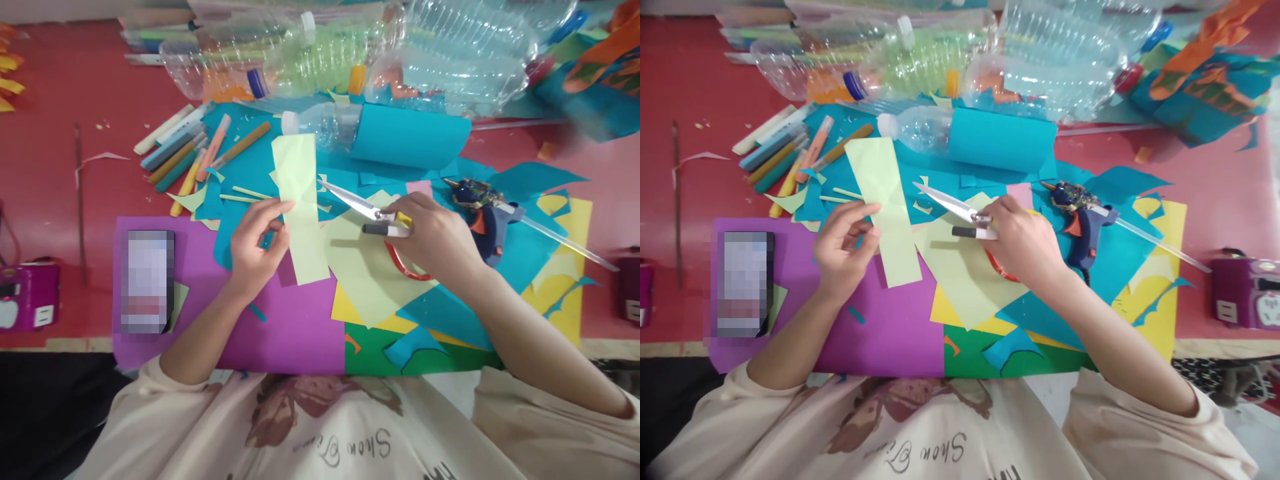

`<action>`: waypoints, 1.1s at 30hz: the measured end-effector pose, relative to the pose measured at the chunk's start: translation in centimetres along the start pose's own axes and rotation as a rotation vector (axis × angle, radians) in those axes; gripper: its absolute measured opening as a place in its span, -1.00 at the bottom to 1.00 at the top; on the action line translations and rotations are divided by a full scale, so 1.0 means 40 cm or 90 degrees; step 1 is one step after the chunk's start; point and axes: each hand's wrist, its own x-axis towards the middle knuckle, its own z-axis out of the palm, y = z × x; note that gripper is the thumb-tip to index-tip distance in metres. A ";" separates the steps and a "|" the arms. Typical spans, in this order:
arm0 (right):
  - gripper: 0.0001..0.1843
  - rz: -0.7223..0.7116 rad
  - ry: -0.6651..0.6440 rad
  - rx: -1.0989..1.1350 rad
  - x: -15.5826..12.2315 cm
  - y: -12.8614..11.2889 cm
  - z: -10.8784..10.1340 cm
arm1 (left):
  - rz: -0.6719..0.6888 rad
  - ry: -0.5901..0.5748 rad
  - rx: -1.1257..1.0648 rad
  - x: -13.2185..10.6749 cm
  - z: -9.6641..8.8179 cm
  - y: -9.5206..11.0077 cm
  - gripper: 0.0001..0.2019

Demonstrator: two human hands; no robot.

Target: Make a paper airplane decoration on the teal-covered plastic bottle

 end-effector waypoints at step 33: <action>-0.67 0.015 0.133 0.209 0.023 0.032 0.021 | 0.478 -0.289 0.095 -0.037 0.030 0.082 -0.86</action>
